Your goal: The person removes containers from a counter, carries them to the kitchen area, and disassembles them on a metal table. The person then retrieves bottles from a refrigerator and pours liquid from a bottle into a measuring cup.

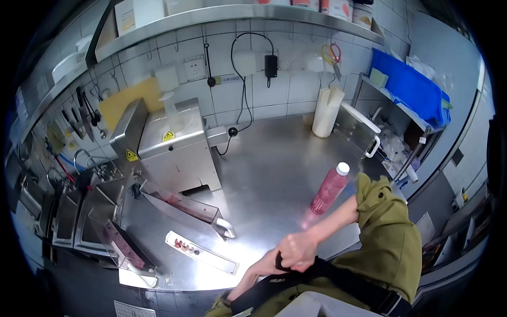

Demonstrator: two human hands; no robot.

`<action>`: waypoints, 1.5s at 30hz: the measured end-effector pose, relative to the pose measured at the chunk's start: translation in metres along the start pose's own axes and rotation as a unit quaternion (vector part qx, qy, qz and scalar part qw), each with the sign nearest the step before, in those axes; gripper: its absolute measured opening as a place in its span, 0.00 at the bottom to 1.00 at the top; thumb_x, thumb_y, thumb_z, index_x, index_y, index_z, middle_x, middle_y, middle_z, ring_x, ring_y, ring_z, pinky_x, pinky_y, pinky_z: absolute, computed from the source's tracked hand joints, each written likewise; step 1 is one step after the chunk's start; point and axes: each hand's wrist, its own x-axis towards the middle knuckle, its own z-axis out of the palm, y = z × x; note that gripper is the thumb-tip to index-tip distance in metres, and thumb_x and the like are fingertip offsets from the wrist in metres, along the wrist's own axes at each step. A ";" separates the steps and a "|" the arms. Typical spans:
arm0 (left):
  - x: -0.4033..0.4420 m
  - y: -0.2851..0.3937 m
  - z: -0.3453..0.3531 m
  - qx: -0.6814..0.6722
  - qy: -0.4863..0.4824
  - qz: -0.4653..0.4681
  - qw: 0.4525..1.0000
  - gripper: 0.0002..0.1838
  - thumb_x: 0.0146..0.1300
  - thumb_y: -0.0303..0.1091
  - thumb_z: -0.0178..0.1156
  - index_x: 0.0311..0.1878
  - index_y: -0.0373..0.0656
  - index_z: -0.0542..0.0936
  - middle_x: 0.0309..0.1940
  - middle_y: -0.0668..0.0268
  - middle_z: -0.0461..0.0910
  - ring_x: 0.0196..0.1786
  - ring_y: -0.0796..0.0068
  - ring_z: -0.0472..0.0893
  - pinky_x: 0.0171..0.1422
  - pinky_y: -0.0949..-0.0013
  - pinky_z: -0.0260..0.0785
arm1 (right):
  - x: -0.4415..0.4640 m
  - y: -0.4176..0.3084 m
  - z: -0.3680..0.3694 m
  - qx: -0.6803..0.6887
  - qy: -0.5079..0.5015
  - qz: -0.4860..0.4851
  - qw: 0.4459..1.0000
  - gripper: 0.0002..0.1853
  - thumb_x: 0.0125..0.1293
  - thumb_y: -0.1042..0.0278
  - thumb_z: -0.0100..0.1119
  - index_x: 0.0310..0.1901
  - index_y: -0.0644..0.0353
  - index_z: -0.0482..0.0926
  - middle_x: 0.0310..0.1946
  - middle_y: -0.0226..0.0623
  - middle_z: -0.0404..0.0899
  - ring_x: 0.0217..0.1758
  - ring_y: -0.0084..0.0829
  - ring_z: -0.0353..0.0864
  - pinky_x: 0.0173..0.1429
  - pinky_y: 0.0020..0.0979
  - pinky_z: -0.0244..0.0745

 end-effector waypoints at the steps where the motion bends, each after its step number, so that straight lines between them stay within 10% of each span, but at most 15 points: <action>1: -0.001 0.008 0.001 0.011 0.037 0.020 0.999 0.44 0.36 0.35 0.73 0.58 0.35 0.60 0.51 0.58 0.68 0.57 0.70 0.66 0.62 0.67 0.57 | -0.002 0.005 -0.008 -0.023 -0.026 0.027 0.999 0.11 0.44 0.62 0.54 0.16 0.56 0.64 0.13 0.32 0.63 0.15 0.34 0.68 0.19 0.32 0.61; 6: 0.007 0.029 0.034 -0.094 0.350 0.017 0.932 0.41 0.37 0.33 0.72 0.56 0.35 0.62 0.48 0.58 0.69 0.53 0.68 0.70 0.55 0.66 0.63 | 0.005 -0.004 -0.046 -0.262 -0.139 0.366 0.882 0.17 0.53 0.52 0.52 0.21 0.59 0.66 0.10 0.36 0.67 0.11 0.36 0.70 0.14 0.32 0.63; 8: 0.016 0.041 0.041 0.132 0.438 0.022 0.889 0.41 0.36 0.33 0.72 0.56 0.37 0.62 0.46 0.58 0.69 0.50 0.66 0.72 0.52 0.65 0.65 | 0.010 -0.004 -0.039 -0.310 -0.126 0.429 0.839 0.17 0.52 0.54 0.54 0.20 0.59 0.65 0.09 0.36 0.66 0.10 0.35 0.69 0.14 0.32 0.62; 15: 0.001 0.025 -0.010 0.017 0.196 -0.003 0.980 0.43 0.36 0.32 0.73 0.58 0.42 0.61 0.47 0.59 0.70 0.51 0.65 0.71 0.55 0.66 0.63 | -0.001 0.039 -0.042 -0.124 -0.090 0.020 0.988 0.16 0.50 0.58 0.58 0.18 0.57 0.63 0.14 0.31 0.61 0.14 0.29 0.65 0.19 0.28 0.59; 21: 0.002 0.025 -0.010 0.031 0.231 0.005 0.972 0.43 0.36 0.34 0.72 0.58 0.43 0.60 0.46 0.58 0.70 0.51 0.63 0.72 0.55 0.65 0.64 | 0.003 0.059 -0.050 -0.094 -0.151 -0.051 0.983 0.18 0.54 0.52 0.55 0.24 0.59 0.68 0.16 0.32 0.65 0.15 0.30 0.68 0.19 0.30 0.61; 25: 0.015 0.044 0.017 0.065 0.432 -0.010 0.899 0.41 0.37 0.36 0.71 0.56 0.41 0.61 0.46 0.55 0.71 0.51 0.57 0.73 0.53 0.62 0.65 | 0.018 0.020 -0.065 -0.275 -0.244 0.341 0.865 0.27 0.55 0.40 0.51 0.29 0.62 0.68 0.17 0.41 0.72 0.12 0.36 0.73 0.14 0.33 0.65; 28: 0.038 0.041 0.027 0.136 0.527 -0.028 0.839 0.39 0.39 0.38 0.70 0.56 0.41 0.62 0.46 0.54 0.71 0.50 0.53 0.73 0.51 0.59 0.67 | 0.012 0.031 -0.044 -0.336 -0.128 0.441 0.822 0.24 0.56 0.42 0.52 0.27 0.61 0.67 0.10 0.40 0.70 0.09 0.36 0.70 0.13 0.31 0.63; 33: 0.024 0.044 -0.002 0.105 0.401 -0.036 0.909 0.42 0.38 0.40 0.70 0.57 0.41 0.60 0.49 0.51 0.70 0.51 0.52 0.73 0.53 0.59 0.66 | -0.011 0.062 -0.042 -0.303 -0.017 0.283 0.910 0.20 0.47 0.55 0.58 0.12 0.57 0.60 0.04 0.36 0.63 0.06 0.34 0.64 0.12 0.31 0.58; 45: 0.006 0.041 -0.036 0.014 0.186 0.018 0.982 0.45 0.34 0.33 0.71 0.60 0.42 0.59 0.50 0.55 0.69 0.52 0.60 0.71 0.56 0.64 0.63 | 0.008 0.080 -0.063 -0.163 -0.175 -0.098 0.966 0.18 0.50 0.51 0.55 0.18 0.58 0.66 0.10 0.27 0.60 0.11 0.26 0.61 0.18 0.26 0.57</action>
